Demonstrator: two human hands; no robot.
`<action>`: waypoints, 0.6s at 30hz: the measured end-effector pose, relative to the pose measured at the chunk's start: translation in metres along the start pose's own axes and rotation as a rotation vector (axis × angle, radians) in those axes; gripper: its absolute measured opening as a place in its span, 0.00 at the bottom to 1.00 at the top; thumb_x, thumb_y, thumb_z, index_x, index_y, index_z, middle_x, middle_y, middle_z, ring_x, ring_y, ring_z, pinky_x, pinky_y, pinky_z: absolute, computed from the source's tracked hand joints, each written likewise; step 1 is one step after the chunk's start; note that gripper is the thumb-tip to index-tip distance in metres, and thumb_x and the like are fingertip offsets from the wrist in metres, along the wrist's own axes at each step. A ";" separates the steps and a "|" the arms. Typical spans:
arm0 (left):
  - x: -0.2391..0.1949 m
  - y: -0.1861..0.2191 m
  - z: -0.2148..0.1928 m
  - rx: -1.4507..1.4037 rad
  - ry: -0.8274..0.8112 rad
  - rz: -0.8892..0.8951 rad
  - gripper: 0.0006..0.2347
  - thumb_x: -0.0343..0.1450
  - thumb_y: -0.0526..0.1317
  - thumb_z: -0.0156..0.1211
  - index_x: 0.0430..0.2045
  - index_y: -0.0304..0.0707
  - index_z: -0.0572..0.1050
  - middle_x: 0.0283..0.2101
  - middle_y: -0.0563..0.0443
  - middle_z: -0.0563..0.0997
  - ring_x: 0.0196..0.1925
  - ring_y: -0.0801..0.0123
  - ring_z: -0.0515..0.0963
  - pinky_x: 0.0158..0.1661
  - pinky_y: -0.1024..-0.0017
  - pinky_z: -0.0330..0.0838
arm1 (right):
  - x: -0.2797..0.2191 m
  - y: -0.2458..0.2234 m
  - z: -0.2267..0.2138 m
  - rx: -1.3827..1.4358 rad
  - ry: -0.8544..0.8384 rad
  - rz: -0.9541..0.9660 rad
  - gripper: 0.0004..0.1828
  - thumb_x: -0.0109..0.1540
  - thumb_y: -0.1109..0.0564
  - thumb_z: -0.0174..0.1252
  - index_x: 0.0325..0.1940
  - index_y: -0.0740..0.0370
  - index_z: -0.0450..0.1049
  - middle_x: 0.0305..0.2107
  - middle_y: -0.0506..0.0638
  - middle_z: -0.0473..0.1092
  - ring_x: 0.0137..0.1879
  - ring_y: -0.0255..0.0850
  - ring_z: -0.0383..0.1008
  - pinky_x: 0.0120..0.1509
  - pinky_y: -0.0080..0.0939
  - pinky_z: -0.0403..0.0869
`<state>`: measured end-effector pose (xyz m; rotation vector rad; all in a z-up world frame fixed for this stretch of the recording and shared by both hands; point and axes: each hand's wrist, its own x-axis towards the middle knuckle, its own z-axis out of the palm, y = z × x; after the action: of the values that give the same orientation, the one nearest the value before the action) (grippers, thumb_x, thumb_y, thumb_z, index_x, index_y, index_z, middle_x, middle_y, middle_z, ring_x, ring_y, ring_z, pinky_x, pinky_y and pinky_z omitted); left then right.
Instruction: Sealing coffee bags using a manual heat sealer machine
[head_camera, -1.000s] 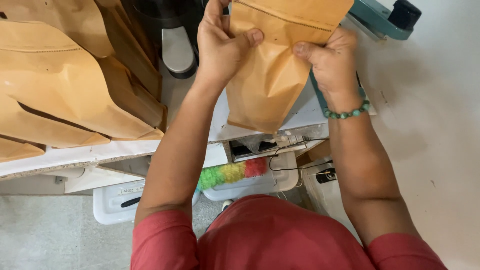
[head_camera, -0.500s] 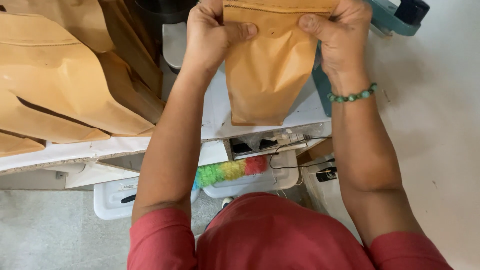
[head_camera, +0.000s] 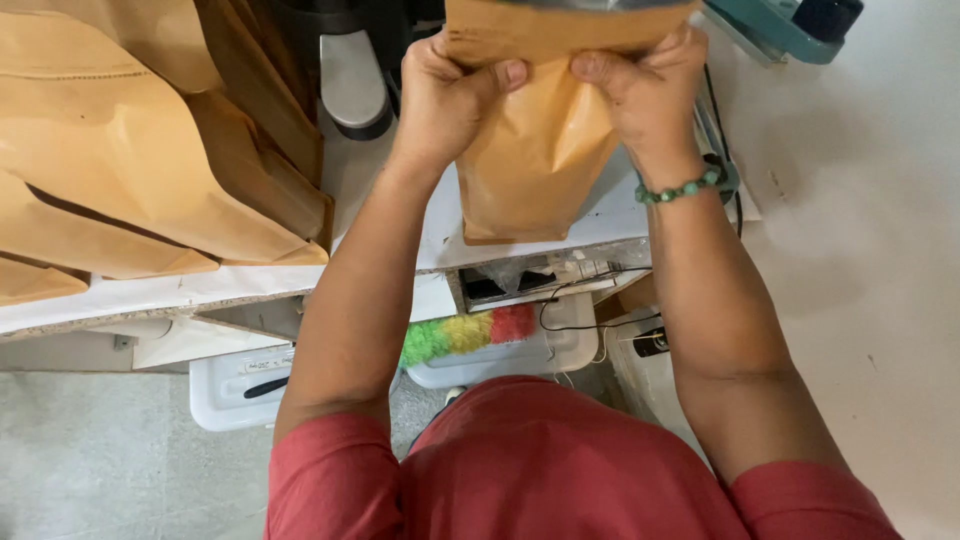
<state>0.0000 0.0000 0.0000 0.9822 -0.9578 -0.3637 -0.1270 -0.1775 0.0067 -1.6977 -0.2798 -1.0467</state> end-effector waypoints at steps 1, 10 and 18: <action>0.001 -0.001 0.001 0.031 0.046 0.052 0.07 0.67 0.36 0.73 0.35 0.35 0.83 0.38 0.54 0.86 0.40 0.75 0.82 0.39 0.74 0.82 | 0.004 0.000 0.003 0.035 0.021 -0.027 0.13 0.61 0.59 0.75 0.44 0.65 0.77 0.42 0.49 0.76 0.50 0.40 0.77 0.54 0.43 0.79; -0.006 -0.013 -0.004 0.005 0.180 0.080 0.13 0.66 0.43 0.76 0.37 0.35 0.83 0.40 0.52 0.86 0.41 0.74 0.83 0.41 0.72 0.84 | -0.055 -0.016 0.023 -0.292 0.227 0.074 0.14 0.64 0.58 0.68 0.31 0.64 0.70 0.29 0.46 0.62 0.37 0.36 0.60 0.41 0.38 0.62; -0.008 -0.006 0.003 -0.028 0.166 0.055 0.11 0.67 0.43 0.73 0.36 0.36 0.82 0.40 0.54 0.85 0.42 0.74 0.82 0.43 0.72 0.82 | -0.014 -0.022 0.014 -0.026 0.105 -0.033 0.23 0.68 0.53 0.65 0.40 0.52 0.53 0.36 0.44 0.53 0.43 0.35 0.54 0.46 0.39 0.59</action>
<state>-0.0061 0.0008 -0.0087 0.9432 -0.8250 -0.2448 -0.1419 -0.1520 0.0097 -1.6596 -0.2289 -1.1644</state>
